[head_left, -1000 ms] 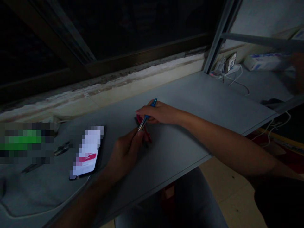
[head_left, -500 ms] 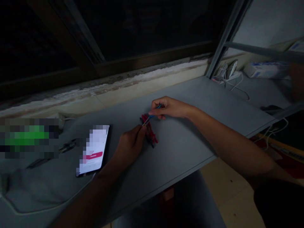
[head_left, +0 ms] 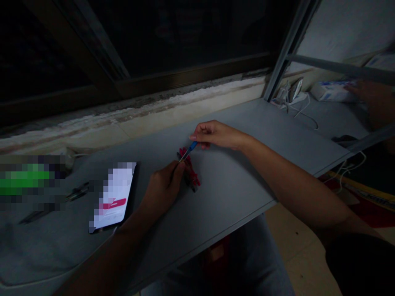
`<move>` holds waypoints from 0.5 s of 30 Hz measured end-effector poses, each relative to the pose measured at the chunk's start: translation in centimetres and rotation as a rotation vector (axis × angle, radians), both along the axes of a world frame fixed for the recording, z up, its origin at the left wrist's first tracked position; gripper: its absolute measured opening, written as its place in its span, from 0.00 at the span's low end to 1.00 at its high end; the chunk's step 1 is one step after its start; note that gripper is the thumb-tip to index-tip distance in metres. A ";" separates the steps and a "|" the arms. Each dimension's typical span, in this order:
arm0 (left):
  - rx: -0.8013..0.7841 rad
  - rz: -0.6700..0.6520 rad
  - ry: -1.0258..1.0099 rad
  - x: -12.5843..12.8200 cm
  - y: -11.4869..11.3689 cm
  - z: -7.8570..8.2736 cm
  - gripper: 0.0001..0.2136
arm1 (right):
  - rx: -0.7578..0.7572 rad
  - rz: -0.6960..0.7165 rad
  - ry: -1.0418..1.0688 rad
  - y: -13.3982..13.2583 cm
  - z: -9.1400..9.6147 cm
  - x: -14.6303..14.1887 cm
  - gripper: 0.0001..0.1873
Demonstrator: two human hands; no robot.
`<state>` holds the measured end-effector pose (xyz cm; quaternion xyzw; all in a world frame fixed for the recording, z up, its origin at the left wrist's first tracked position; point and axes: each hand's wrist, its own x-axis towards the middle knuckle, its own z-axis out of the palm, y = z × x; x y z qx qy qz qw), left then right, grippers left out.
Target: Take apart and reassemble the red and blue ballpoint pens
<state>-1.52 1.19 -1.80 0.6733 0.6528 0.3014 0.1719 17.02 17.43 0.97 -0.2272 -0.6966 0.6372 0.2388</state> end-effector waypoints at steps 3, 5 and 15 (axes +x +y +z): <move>0.015 0.001 -0.014 -0.1 -0.1 0.0 0.20 | -0.023 0.004 0.017 0.3 -0.1 0.0 0.13; 0.015 0.007 -0.036 -0.1 -0.1 0.0 0.21 | -0.081 0.011 0.111 0.4 0.0 0.2 0.13; 0.047 -0.011 -0.085 0.2 -0.1 0.1 0.15 | -0.234 -0.144 0.285 0.6 0.6 0.4 0.15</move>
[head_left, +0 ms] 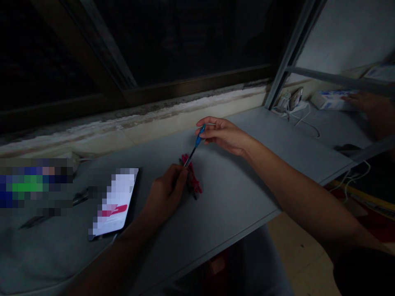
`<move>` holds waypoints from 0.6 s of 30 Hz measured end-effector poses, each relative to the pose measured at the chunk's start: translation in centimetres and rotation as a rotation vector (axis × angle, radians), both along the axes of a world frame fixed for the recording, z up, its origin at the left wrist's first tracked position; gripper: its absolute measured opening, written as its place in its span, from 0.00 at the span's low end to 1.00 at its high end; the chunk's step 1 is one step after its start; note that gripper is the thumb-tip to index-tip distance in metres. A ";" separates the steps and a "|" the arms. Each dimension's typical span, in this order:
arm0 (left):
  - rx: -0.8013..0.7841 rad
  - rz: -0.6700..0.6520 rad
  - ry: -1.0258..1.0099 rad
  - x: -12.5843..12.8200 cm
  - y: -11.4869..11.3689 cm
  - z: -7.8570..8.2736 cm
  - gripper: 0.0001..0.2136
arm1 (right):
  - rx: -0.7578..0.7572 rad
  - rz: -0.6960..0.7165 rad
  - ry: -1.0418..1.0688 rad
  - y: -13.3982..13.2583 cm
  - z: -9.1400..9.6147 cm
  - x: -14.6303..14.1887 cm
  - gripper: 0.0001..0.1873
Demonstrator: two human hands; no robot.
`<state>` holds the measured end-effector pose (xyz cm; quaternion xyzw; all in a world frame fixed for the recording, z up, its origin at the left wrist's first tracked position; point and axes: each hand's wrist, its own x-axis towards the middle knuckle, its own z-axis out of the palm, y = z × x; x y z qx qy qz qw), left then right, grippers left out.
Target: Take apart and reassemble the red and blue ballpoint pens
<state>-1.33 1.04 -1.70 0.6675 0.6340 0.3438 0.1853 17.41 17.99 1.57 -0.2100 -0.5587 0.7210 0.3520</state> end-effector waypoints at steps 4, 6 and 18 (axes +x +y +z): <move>-0.012 -0.007 -0.013 0.0 0.0 0.1 0.14 | -0.029 -0.100 -0.021 0.3 -0.1 -0.2 0.10; -0.024 -0.005 -0.026 0.0 0.0 0.2 0.14 | -0.039 -0.102 -0.024 0.4 -0.1 -0.2 0.09; 0.020 0.011 -0.027 -0.3 -0.1 -0.1 0.13 | 0.126 0.108 -0.187 -1.3 -0.8 -1.1 0.15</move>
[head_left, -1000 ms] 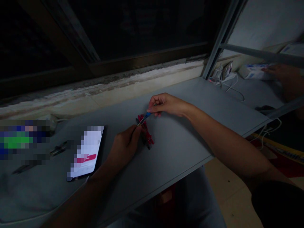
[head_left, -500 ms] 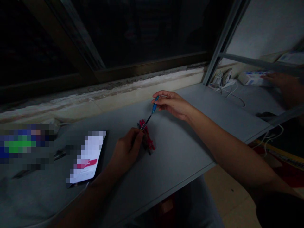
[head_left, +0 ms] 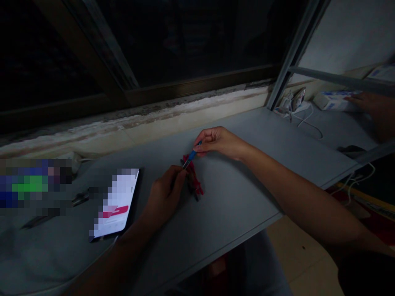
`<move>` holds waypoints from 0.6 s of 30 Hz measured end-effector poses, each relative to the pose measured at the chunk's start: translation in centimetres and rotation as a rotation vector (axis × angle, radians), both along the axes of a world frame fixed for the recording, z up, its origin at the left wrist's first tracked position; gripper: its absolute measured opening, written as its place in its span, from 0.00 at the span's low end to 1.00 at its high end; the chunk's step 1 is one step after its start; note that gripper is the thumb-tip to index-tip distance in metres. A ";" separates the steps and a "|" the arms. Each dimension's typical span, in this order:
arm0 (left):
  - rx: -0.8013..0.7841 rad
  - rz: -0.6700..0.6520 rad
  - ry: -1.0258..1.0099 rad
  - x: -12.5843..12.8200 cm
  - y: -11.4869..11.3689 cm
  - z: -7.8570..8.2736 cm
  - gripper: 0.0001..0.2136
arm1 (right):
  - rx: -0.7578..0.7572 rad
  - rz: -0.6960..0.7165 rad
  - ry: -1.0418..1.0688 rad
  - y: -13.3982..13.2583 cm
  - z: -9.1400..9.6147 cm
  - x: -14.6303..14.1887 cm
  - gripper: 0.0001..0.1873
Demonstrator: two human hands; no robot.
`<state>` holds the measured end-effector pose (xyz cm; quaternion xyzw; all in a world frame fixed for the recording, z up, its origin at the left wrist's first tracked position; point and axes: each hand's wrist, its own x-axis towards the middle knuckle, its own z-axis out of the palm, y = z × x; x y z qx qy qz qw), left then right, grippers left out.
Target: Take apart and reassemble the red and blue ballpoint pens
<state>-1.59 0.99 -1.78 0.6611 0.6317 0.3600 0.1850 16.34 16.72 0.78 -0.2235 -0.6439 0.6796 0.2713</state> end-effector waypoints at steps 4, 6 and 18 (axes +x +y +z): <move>-0.005 -0.005 0.011 0.0 0.1 -0.2 0.13 | 0.229 -0.033 -0.300 -0.1 0.4 0.5 0.29; 0.002 0.003 0.014 0.0 0.2 -0.3 0.13 | 0.234 0.024 -0.266 0.2 0.7 0.8 0.23; -0.003 0.010 0.038 0.0 0.1 -0.1 0.14 | 0.300 0.166 -0.154 1.0 0.6 1.3 0.17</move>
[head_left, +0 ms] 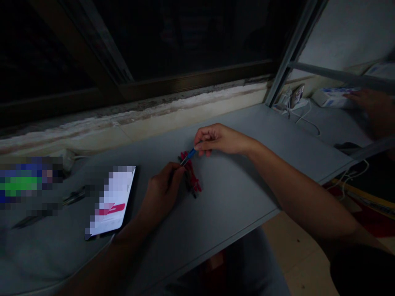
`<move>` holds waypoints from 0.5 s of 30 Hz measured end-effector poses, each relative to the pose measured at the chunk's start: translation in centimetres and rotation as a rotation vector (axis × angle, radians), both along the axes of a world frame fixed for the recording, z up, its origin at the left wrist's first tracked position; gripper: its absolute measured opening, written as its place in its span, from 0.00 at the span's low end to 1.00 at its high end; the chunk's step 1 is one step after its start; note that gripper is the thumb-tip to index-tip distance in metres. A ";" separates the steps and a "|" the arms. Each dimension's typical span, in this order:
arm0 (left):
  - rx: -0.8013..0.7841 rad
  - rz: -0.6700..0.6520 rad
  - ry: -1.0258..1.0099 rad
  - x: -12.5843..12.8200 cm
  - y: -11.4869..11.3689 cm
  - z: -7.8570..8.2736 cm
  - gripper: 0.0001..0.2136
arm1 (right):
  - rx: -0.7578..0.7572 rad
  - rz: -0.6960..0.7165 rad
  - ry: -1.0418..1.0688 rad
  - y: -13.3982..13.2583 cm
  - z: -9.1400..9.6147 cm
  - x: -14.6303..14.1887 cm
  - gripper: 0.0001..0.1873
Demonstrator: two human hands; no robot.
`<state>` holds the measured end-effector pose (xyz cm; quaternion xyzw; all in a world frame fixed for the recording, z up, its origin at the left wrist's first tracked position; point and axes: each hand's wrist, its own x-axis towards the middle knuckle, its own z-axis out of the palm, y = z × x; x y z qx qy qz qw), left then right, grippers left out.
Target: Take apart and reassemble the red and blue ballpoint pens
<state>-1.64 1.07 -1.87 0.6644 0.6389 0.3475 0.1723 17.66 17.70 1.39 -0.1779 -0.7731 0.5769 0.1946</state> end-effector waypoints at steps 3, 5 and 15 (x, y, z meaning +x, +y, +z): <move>0.009 -0.022 0.024 -0.2 0.0 -0.1 0.15 | 0.103 0.010 -0.103 -0.1 0.1 0.1 0.24; 0.038 -0.008 0.050 -0.4 0.0 -0.2 0.15 | 0.152 -0.010 -0.138 -0.3 0.1 0.1 0.26; 0.201 -0.262 0.085 0.9 -1.5 0.4 0.22 | -0.031 -0.186 -0.028 -0.7 1.0 -0.2 0.24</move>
